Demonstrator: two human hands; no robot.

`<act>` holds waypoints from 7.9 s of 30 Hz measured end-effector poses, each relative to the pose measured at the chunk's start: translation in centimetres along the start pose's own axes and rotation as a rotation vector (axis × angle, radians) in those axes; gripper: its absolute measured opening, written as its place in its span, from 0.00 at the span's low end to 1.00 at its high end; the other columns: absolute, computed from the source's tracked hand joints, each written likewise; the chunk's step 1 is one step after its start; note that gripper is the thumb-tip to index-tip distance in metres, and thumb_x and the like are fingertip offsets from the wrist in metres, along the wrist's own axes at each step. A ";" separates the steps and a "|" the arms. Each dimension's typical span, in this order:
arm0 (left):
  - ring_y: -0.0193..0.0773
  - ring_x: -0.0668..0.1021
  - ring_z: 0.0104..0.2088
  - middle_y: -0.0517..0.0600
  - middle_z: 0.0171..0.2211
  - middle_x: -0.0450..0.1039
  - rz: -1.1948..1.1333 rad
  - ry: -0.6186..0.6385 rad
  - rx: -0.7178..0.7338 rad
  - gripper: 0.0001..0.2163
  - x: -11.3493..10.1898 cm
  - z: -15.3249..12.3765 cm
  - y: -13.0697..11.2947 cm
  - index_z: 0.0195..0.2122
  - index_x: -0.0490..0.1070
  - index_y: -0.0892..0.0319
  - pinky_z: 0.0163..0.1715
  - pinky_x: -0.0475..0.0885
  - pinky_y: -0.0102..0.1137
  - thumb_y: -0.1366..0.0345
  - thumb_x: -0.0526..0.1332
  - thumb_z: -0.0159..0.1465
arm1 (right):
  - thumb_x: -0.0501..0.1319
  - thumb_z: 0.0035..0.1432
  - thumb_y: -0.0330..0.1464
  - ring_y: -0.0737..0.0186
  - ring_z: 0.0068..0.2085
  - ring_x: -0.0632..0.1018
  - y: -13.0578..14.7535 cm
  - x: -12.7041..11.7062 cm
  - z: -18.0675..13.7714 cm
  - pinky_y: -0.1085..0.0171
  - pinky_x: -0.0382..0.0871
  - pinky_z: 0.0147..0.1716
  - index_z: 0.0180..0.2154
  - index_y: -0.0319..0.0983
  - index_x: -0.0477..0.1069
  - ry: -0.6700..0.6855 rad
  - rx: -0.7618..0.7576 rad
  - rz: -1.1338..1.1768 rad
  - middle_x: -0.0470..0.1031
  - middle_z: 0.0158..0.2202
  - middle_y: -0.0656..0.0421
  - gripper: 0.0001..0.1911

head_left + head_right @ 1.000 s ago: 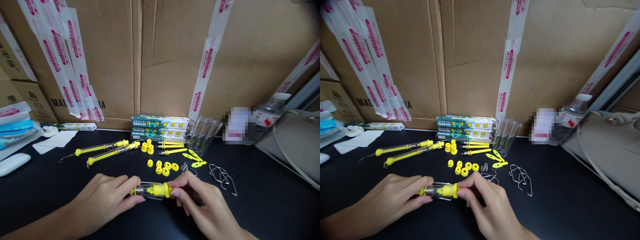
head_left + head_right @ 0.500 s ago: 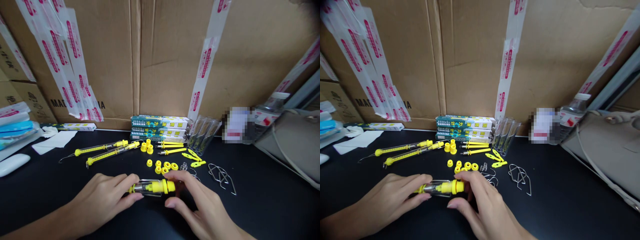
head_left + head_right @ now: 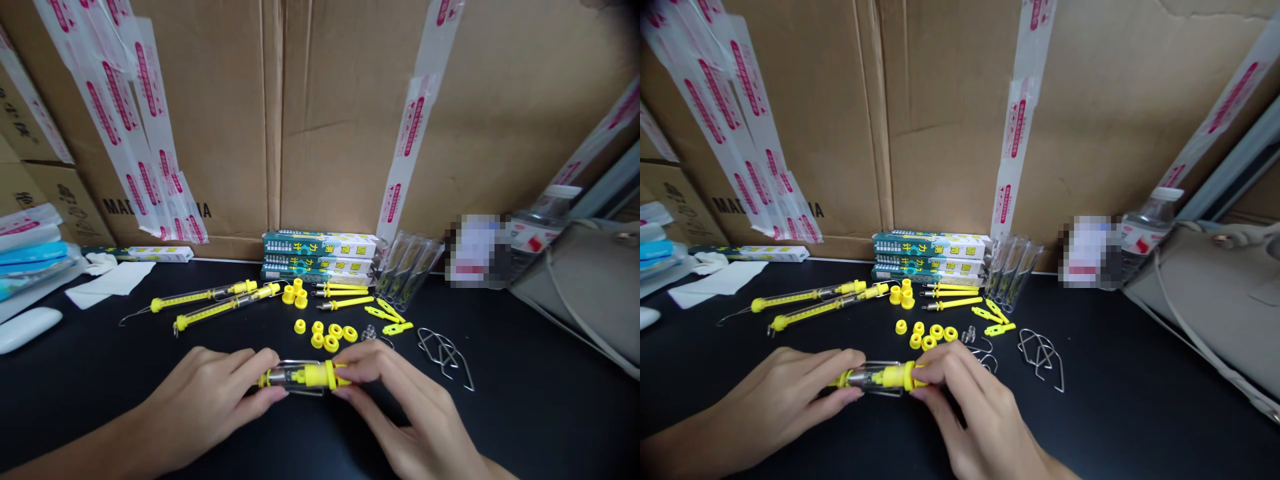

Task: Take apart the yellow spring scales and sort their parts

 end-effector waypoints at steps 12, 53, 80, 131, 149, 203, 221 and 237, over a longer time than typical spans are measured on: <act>0.31 0.80 0.18 0.39 0.23 0.75 -0.039 -0.035 0.022 0.21 -0.4 0.0 -0.1 0.38 0.69 0.55 0.17 0.65 0.30 0.54 0.40 0.77 | 0.62 0.63 0.21 0.65 0.47 0.78 0.1 -0.2 0.4 0.72 0.71 0.50 0.47 0.42 0.70 -0.033 0.012 -0.009 0.77 0.43 0.60 0.14; 0.33 0.80 0.19 0.40 0.22 0.75 -0.034 0.010 -0.010 0.23 -0.2 0.1 -0.1 0.37 0.69 0.55 0.17 0.64 0.31 0.54 0.39 0.77 | 0.61 0.67 0.27 0.67 0.29 0.80 0.0 -0.4 0.4 0.72 0.76 0.32 0.48 0.41 0.76 -0.058 0.072 -0.008 0.79 0.35 0.59 0.10; 0.36 0.81 0.22 0.42 0.25 0.76 -0.094 0.109 -0.064 0.22 0.6 -0.2 0.3 0.40 0.69 0.55 0.21 0.66 0.31 0.54 0.38 0.77 | 0.59 0.66 0.25 0.66 0.33 0.80 -1.2 0.5 0.0 0.70 0.78 0.33 0.46 0.42 0.72 0.022 0.200 0.105 0.77 0.41 0.58 0.09; 0.35 0.78 0.19 0.41 0.22 0.73 -0.074 0.053 0.117 0.23 0.0 -0.3 -0.9 0.38 0.71 0.56 0.19 0.62 0.35 0.56 0.38 0.77 | 0.51 0.69 0.22 0.46 0.57 0.71 0.5 1.8 0.5 0.49 0.79 0.50 0.61 0.32 0.67 0.279 -0.173 -0.504 0.74 0.60 0.51 0.21; 0.35 0.79 0.20 0.41 0.24 0.74 -0.073 0.040 0.046 0.18 0.1 -0.4 -0.4 0.40 0.68 0.54 0.20 0.61 0.33 0.56 0.42 0.77 | 0.57 0.63 0.21 0.54 0.61 0.64 0.5 1.4 0.2 0.55 0.68 0.60 0.69 0.39 0.50 0.306 -0.039 -0.217 0.63 0.68 0.55 0.36; 0.44 0.74 0.38 0.53 0.42 0.71 -0.071 -0.040 -0.008 0.15 0.5 -0.6 0.4 0.55 0.68 0.56 0.39 0.70 0.38 0.76 0.49 0.72 | 0.57 0.69 0.34 0.64 0.30 0.77 -1.8 0.5 0.4 0.66 0.70 0.31 0.35 0.42 0.74 0.087 0.354 0.073 0.76 0.30 0.62 0.10; 0.45 0.74 0.42 0.54 0.41 0.71 0.039 -0.194 0.030 0.14 -0.1 -0.9 0.3 0.51 0.72 0.60 0.43 0.69 0.39 0.79 0.55 0.69 | 0.60 0.61 0.24 0.63 0.37 0.78 -2.5 2.1 -0.6 0.61 0.77 0.40 0.55 0.47 0.66 0.103 0.379 0.145 0.76 0.46 0.59 0.22; 0.35 0.74 0.30 0.45 0.29 0.74 -0.966 0.300 -0.510 0.12 2.4 5.6 0.7 0.36 0.77 0.58 0.30 0.65 0.28 0.54 0.62 0.67 | 0.73 0.54 0.31 0.68 0.35 0.78 -4.1 1.8 -0.3 0.69 0.75 0.39 0.50 0.49 0.74 -0.194 0.579 0.756 0.77 0.38 0.63 0.23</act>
Point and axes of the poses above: each hand's wrist, its own z-axis towards the middle knuckle, its own x-axis out of the palm, y = z × x, the point moved 6 cm from there along z, towards the middle knuckle
